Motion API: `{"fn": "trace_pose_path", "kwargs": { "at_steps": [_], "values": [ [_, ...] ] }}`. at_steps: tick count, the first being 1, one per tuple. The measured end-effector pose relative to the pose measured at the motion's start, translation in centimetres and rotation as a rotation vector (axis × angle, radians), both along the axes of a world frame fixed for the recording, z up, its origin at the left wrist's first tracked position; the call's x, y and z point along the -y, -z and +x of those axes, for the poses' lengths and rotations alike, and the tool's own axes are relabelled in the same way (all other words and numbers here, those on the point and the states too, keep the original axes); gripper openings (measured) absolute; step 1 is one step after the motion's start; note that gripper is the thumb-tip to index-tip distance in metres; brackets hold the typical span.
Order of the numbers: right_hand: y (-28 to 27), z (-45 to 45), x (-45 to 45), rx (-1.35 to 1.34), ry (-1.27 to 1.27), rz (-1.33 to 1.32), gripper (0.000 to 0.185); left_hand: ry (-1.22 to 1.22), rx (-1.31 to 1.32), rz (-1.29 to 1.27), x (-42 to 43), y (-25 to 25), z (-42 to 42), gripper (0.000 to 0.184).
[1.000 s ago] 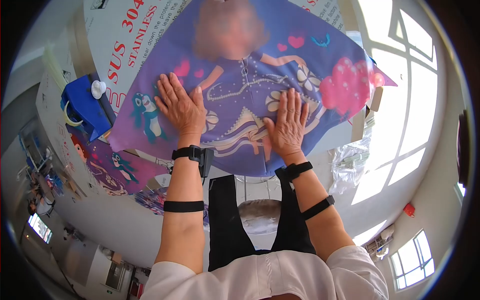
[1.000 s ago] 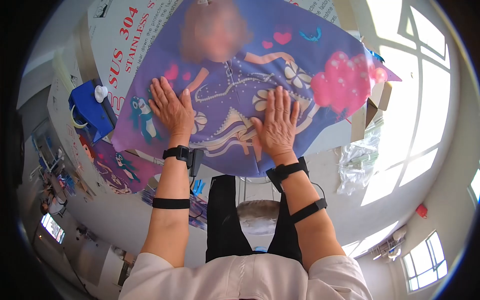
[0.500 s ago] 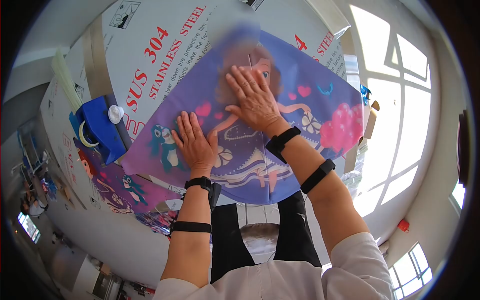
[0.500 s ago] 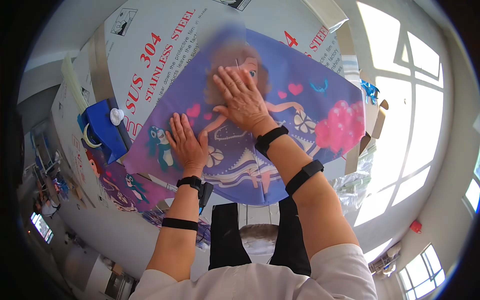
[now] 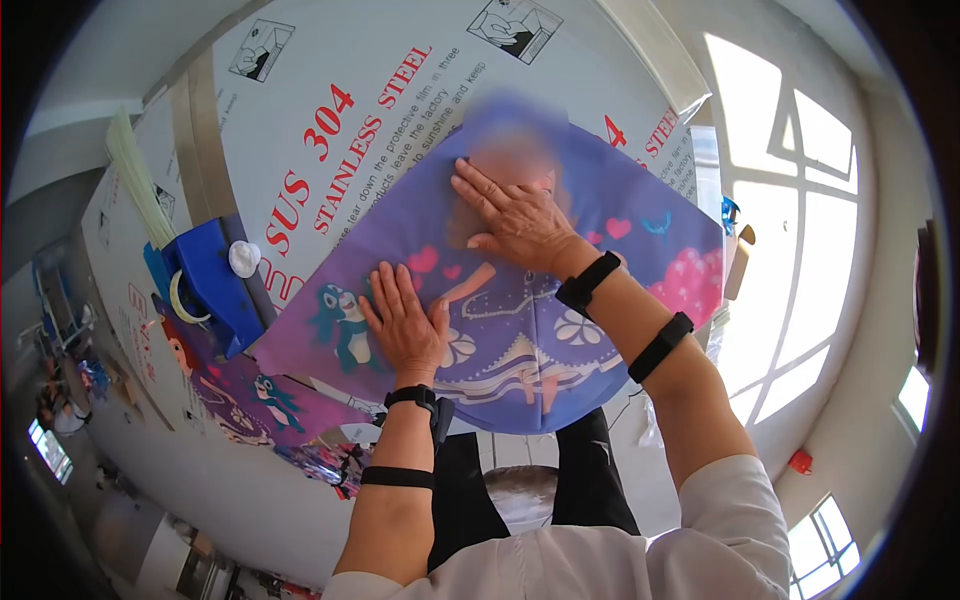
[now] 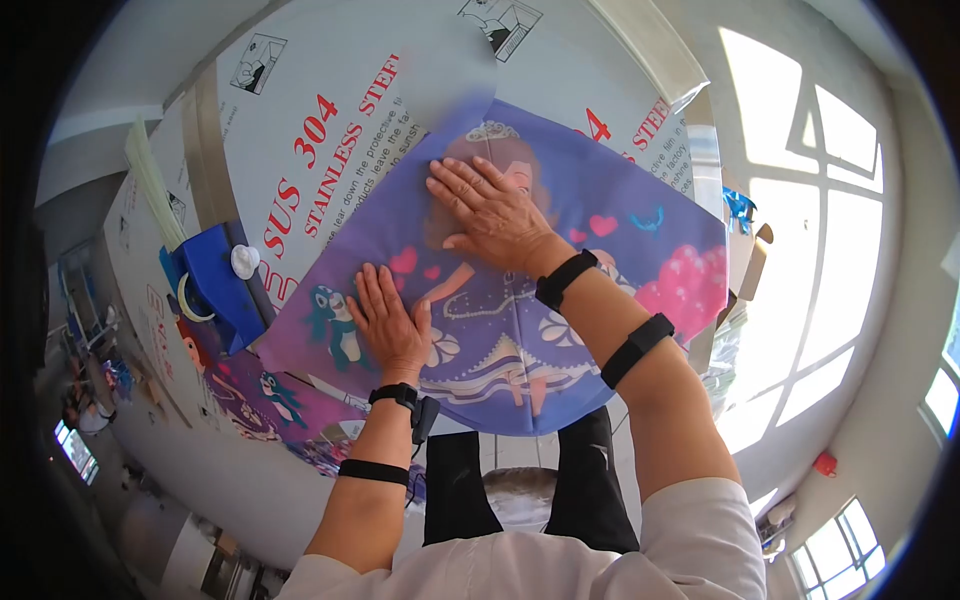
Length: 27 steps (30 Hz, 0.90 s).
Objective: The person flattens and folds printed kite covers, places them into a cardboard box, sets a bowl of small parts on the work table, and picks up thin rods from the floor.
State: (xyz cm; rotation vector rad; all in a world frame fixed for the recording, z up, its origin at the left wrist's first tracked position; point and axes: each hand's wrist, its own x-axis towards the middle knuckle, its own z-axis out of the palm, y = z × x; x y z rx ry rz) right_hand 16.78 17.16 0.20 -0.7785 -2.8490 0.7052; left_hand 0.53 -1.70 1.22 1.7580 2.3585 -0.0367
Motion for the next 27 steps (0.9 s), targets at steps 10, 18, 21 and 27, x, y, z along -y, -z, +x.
{"fn": "trace_pose_path", "kwargs": {
  "at_steps": [10, 18, 21, 27],
  "values": [
    [2.7, -2.5, -11.2, 0.053, 0.497, 0.367, 0.075, -0.005, 0.004, -0.002, 0.3, 0.0, 0.1, 0.075],
    [0.6, -5.6, -0.7, -0.125, 0.294, 0.165, 0.08, -0.006, -0.01, 0.034, 0.1, 0.1, 0.3, 0.072],
    [1.7, -4.2, -2.0, -0.051, 0.224, 0.226, 0.08, 0.017, -0.039, 0.01, 0.9, 0.1, 0.3, 0.073],
    [0.2, -0.8, -10.2, 0.048, 0.52, 0.117, 0.07, 0.021, -0.04, 0.068, 0.4, 0.4, 0.3, 0.072]
  ]
}}
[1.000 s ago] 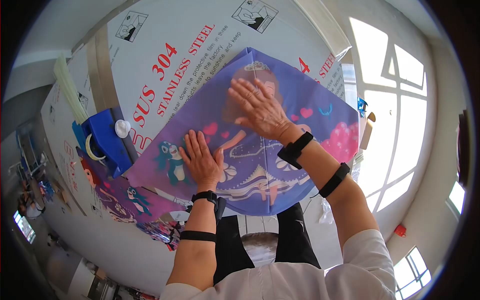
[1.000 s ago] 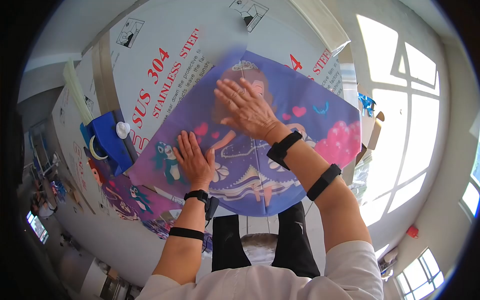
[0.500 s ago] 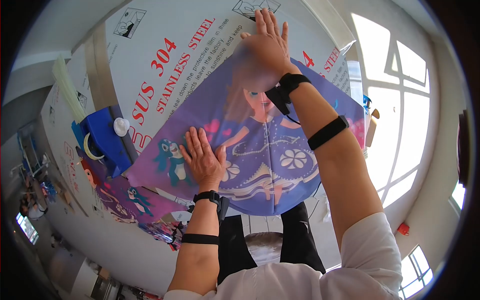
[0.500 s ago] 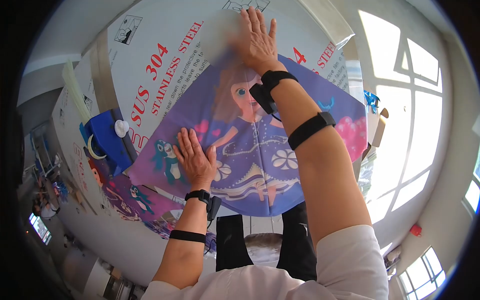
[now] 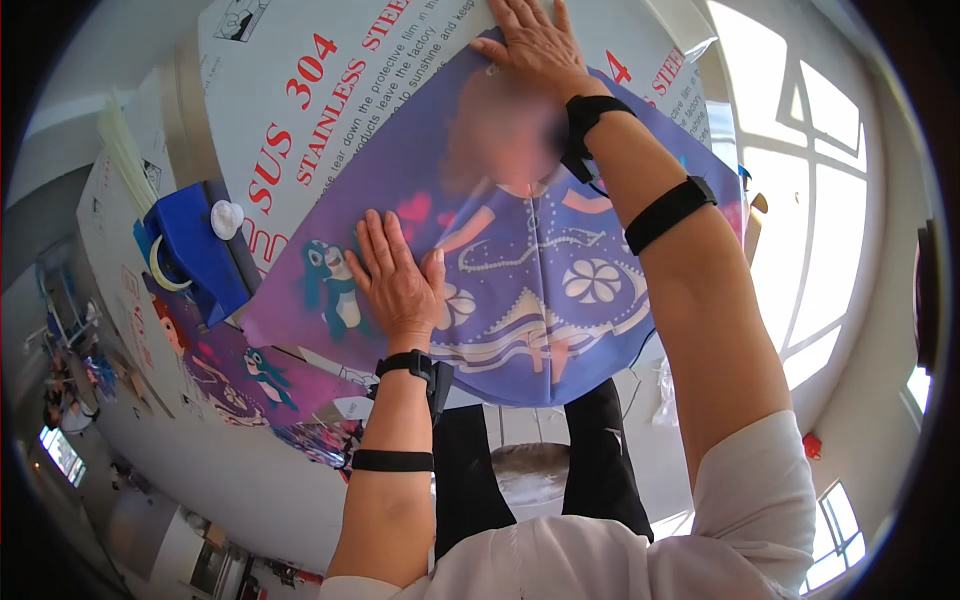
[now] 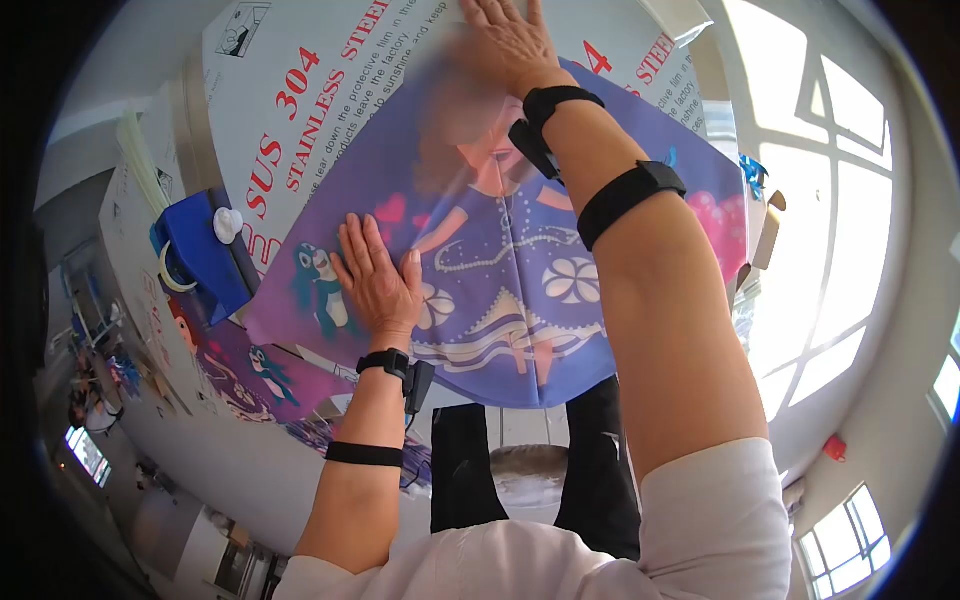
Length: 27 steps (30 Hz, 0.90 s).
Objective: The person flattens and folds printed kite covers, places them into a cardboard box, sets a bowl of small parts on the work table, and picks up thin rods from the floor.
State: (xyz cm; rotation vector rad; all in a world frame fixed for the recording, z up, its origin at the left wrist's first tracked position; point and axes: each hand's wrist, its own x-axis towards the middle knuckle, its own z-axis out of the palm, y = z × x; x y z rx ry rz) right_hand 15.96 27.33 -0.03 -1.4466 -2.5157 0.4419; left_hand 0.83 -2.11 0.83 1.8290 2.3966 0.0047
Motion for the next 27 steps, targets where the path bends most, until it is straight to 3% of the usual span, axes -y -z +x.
{"fn": "trace_pose_path", "kwargs": {
  "at_steps": [1, 3, 5, 8, 12, 16, 23, 25, 27],
  "values": [
    [0.5, 0.3, 1.8, 0.013, -0.002, -0.015, 0.07, 0.004, -0.005, 0.005, 0.1, 0.1, -0.1, 0.071],
    [0.7, 0.5, 6.1, -0.016, 0.066, 0.302, 0.068, -0.003, -0.002, 0.024, -0.1, 0.2, 0.0, 0.071],
    [-1.1, -0.3, 14.8, -0.121, -0.005, 0.105, 0.068, -0.007, -0.03, 0.028, -0.1, 0.2, 0.0, 0.071],
    [-1.0, 0.0, 25.6, -0.039, -0.144, -0.164, 0.072, -0.016, -0.021, 0.043, -0.1, 0.4, 0.1, 0.07],
    [-1.5, 4.9, 27.2, 0.081, -0.047, -0.227, 0.072, 0.026, -0.035, 0.068, 0.1, 0.5, -0.1, 0.073],
    [-1.1, 13.2, 27.1, 0.245, 0.214, -0.146, 0.07, 0.057, -0.072, 0.09, 0.3, 1.0, -0.3, 0.072],
    [-0.3, 17.6, 27.9, 0.208, 0.327, -0.072, 0.064, 0.092, -0.085, 0.097, 0.7, 0.9, -0.1, 0.069],
    [-0.1, 17.6, 27.7, 0.208, 0.322, -0.05, 0.063, -0.095, 0.21, 0.263, 0.6, 0.0, 0.9, 0.065],
    [0.1, 17.6, 27.7, 0.191, 0.322, -0.043, 0.062, -0.039, 0.209, 0.352, 2.0, -1.2, 6.4, 0.066]
  ]
}}
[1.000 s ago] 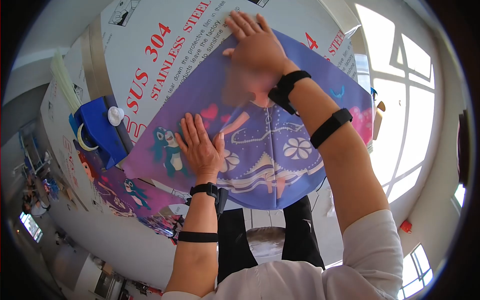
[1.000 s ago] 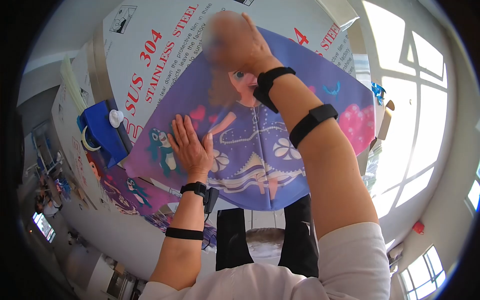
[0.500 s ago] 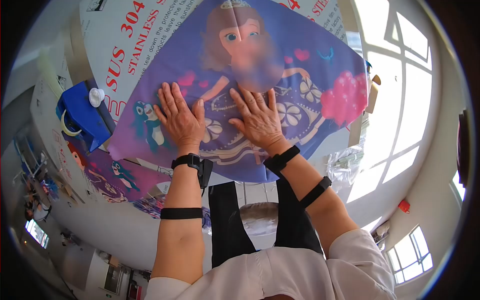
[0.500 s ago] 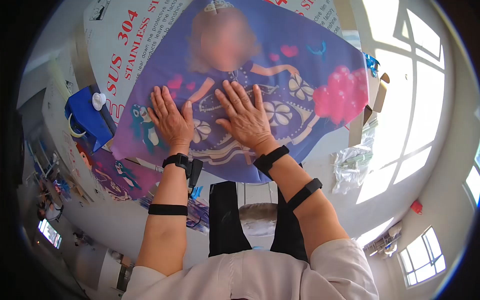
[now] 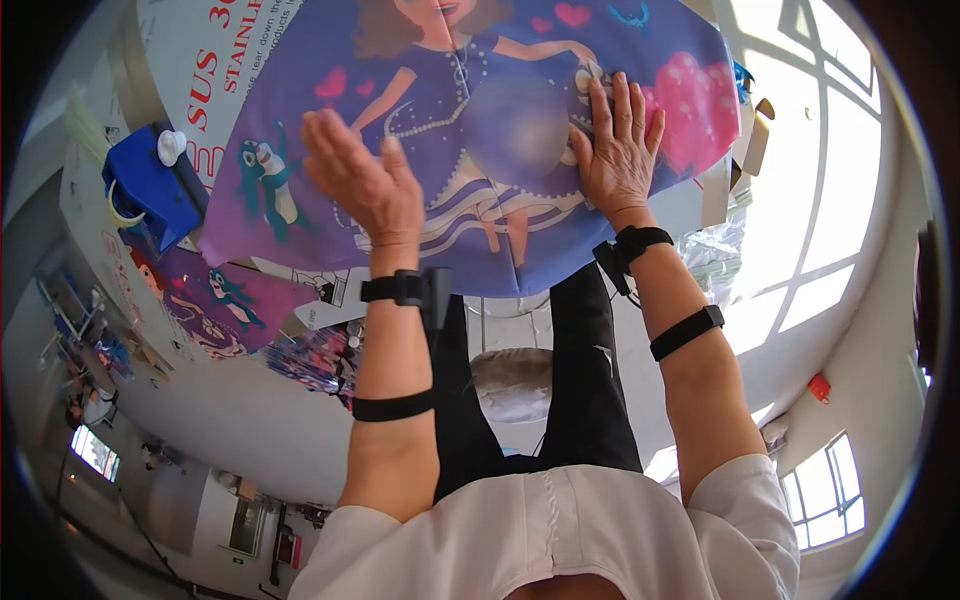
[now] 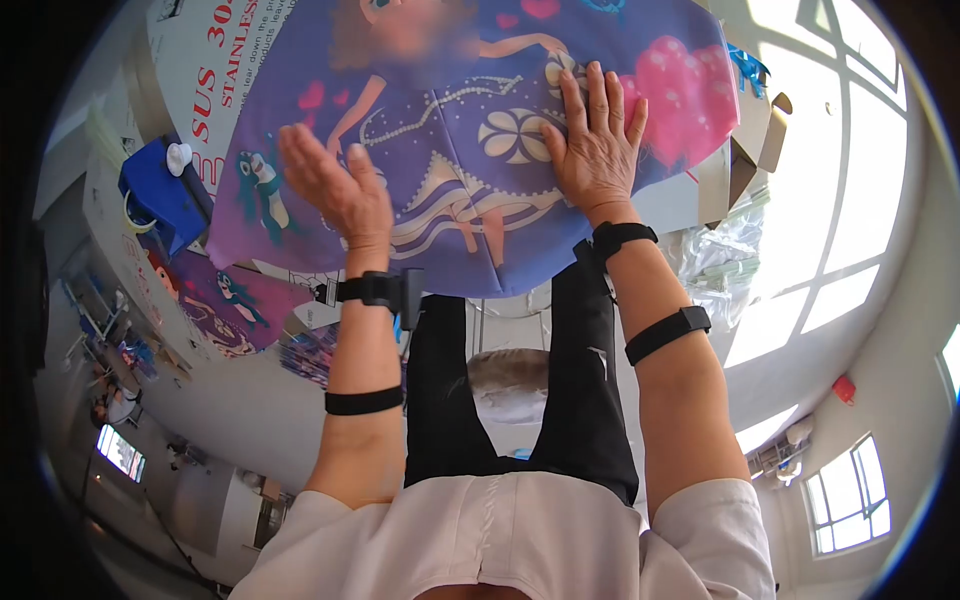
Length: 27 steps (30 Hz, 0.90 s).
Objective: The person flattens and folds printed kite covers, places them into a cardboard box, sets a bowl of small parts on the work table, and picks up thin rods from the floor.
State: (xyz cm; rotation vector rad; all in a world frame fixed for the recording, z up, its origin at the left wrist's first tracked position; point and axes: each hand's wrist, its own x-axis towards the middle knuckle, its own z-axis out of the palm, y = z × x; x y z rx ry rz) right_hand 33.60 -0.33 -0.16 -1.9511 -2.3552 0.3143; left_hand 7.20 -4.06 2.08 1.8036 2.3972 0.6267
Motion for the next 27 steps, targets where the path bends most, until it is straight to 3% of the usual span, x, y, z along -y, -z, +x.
{"fn": "trace_pose_path", "kwargs": {
  "at_steps": [2, 4, 7, 11, 15, 17, 19, 22, 27],
  "values": [
    [0.1, 0.2, 0.2, -0.004, -0.006, 0.021, 0.062, 0.16, 0.167, -0.076, 1.9, -0.3, 8.1, 0.069],
    [0.4, 0.2, 0.2, -0.012, -0.001, 0.01, 0.061, 0.501, 0.163, -0.201, 4.7, 1.1, 13.9, 0.065],
    [0.7, 0.4, 0.3, -0.021, -0.017, 0.059, 0.059, 0.494, 0.11, -0.268, 6.7, 1.6, 13.7, 0.067],
    [0.7, 0.4, 0.2, -0.049, -0.056, 0.135, 0.057, 0.287, -0.049, -0.349, 9.6, 0.9, 6.9, 0.072],
    [0.5, -0.1, 0.7, -0.088, -0.05, 0.169, 0.054, 0.237, -0.13, -0.363, 11.8, 1.1, 2.4, 0.072],
    [1.1, -0.2, 1.1, -0.068, -0.012, 0.139, 0.051, 0.228, -0.109, -0.364, 11.5, 1.2, 2.7, 0.07],
    [-0.8, -4.1, 3.6, -0.24, -0.043, 0.074, 0.05, 0.241, -0.124, -0.362, 11.4, 1.1, 2.7, 0.068],
    [-1.7, -9.5, 8.9, -0.147, -0.239, -0.085, 0.055, 0.241, -0.155, -0.358, 11.5, 1.5, 2.8, 0.065],
    [-0.8, -6.4, 11.4, -0.185, -0.37, -0.108, 0.063, 0.244, -0.139, -0.366, 11.6, 1.3, 2.7, 0.064]
  ]
}}
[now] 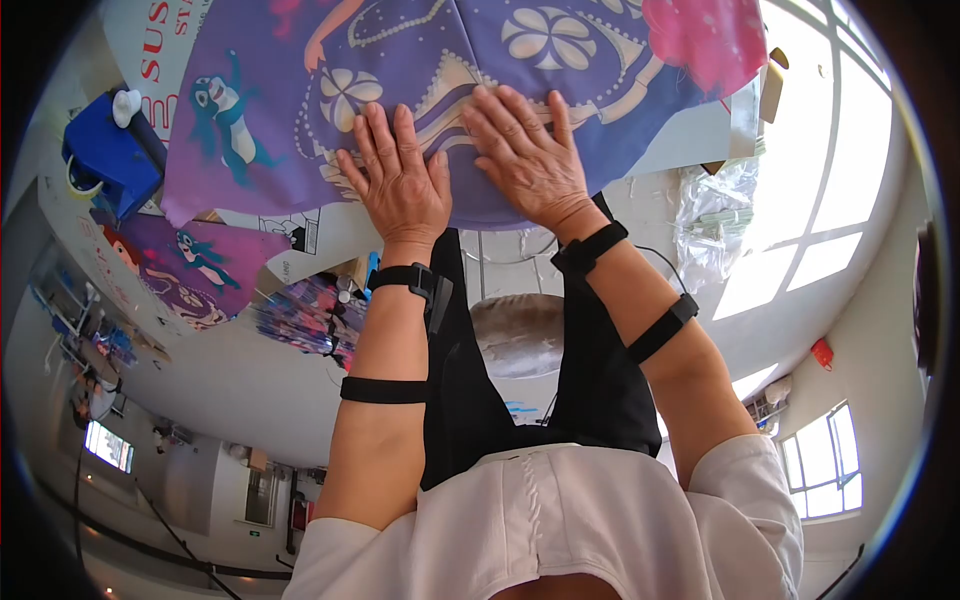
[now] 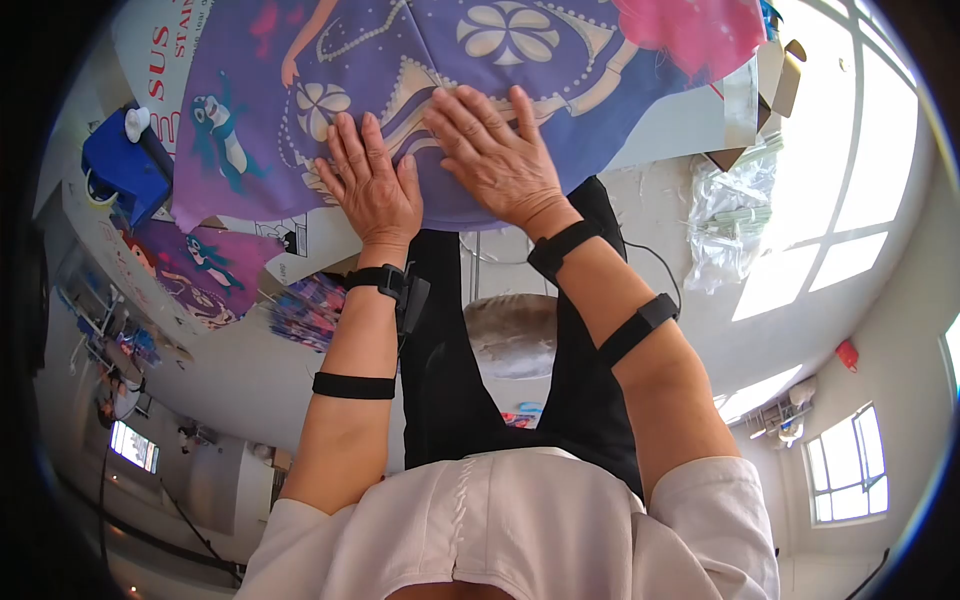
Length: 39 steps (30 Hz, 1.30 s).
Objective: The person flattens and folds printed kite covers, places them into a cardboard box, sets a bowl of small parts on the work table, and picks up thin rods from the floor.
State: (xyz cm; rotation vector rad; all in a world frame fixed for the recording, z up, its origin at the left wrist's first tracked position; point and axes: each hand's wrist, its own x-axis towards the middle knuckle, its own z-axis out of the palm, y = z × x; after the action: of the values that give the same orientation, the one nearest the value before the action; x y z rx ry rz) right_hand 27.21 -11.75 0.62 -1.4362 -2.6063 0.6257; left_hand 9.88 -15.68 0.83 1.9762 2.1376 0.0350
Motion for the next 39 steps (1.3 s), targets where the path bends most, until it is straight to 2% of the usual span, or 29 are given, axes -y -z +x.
{"fn": "trace_pose_path", "kwargs": {
  "at_steps": [3, 5, 7, 8, 9, 10, 11, 13, 14, 17, 19, 23, 24, 25, 27, 29, 31, 34, 35, 36, 37, 39],
  "values": [
    [-0.5, 7.2, 1.0, 0.226, 0.205, -0.075, 0.065, -0.001, 0.0, 0.036, 0.1, 0.3, -0.1, 0.066],
    [-0.7, 12.2, 2.8, 0.236, 0.342, -0.054, 0.065, -0.007, 0.003, 0.037, 0.1, 0.3, 0.0, 0.066],
    [-2.0, 13.5, 5.1, 0.173, 0.641, -0.045, 0.059, -0.013, -0.001, 0.044, -0.1, 0.3, 0.0, 0.066],
    [-2.0, 12.5, 6.6, -0.093, 0.914, -0.072, 0.06, -0.013, 0.003, 0.035, -0.1, 0.2, 0.0, 0.066],
    [-2.0, 11.1, 8.2, -0.318, 1.219, -0.301, 0.064, -0.006, 0.004, 0.02, 0.1, 0.1, -0.1, 0.066],
    [-4.0, 6.9, 8.0, -0.722, 1.602, -0.576, 0.068, -0.004, 0.0, 0.021, 0.1, 0.2, -0.2, 0.066],
    [-3.1, 5.3, 9.8, -0.951, 1.665, -0.792, 0.07, -0.004, 0.003, 0.029, 0.0, 0.2, -0.2, 0.066],
    [-2.8, 0.9, 10.6, -1.203, 1.521, -1.178, 0.05, -0.006, 0.003, 0.033, 0.2, 0.4, -0.1, 0.066],
    [-2.3, -0.7, 10.7, -1.252, 1.455, -1.17, 0.051, -0.005, 0.0, 0.041, 0.2, 0.4, -0.1, 0.066],
    [-1.0, -2.4, 9.6, -1.263, 1.716, -1.135, 0.047, -0.009, -0.005, 0.043, 0.3, 0.5, -0.1, 0.068],
    [-1.1, -2.7, 9.5, -1.311, 1.735, -1.085, 0.045, -0.014, -0.002, 0.043, 0.3, 0.6, 0.0, 0.069],
    [-0.2, -1.8, 9.8, -1.351, 1.678, -0.987, 0.038, -0.013, -0.008, 0.046, 0.1, 0.8, -0.1, 0.069],
    [-0.9, -1.8, 9.5, -1.358, 1.726, -0.951, 0.027, -0.014, -0.004, 0.047, 0.3, 0.8, -0.1, 0.069],
    [-0.1, -1.1, 10.6, -1.361, 1.719, -0.955, 0.027, -0.018, -0.009, 0.051, 0.2, 0.7, -0.1, 0.069],
    [1.4, 1.7, 12.7, -1.387, 1.641, -1.008, 0.012, -0.007, 0.018, 0.056, 0.1, 0.4, -0.1, 0.066],
    [-0.2, 4.3, 12.9, -1.068, 1.728, -0.91, 0.016, -0.016, 0.035, 0.03, 0.1, 0.4, -0.2, 0.068],
    [-2.4, 5.7, 12.8, -0.64, 1.613, -0.812, 0.021, -0.027, 0.049, 0.002, 0.1, 0.3, -0.2, 0.069],
    [-6.0, 2.4, 10.4, -0.627, 1.127, -0.597, 0.027, -0.032, 0.081, 0.008, 0.2, 0.1, -0.3, 0.072],
    [-6.2, 1.4, 9.3, -0.523, 0.926, -0.601, 0.017, -0.042, 0.062, 0.023, 0.2, 0.0, -0.3, 0.072],
    [-6.9, -0.6, 6.7, -0.501, 0.676, -0.403, 0.008, -0.045, 0.092, 0.009, 0.3, 0.0, -0.3, 0.07],
    [-7.0, -2.9, 3.6, -0.474, 0.431, -0.201, 0.008, -0.045, 0.123, -0.004, 0.1, 0.0, -0.3, 0.068],
    [-5.1, -5.9, -0.1, -0.375, 0.295, -0.1, 0.032, -0.051, 0.113, 0.018, 0.2, -0.1, -0.4, 0.065]
  ]
}}
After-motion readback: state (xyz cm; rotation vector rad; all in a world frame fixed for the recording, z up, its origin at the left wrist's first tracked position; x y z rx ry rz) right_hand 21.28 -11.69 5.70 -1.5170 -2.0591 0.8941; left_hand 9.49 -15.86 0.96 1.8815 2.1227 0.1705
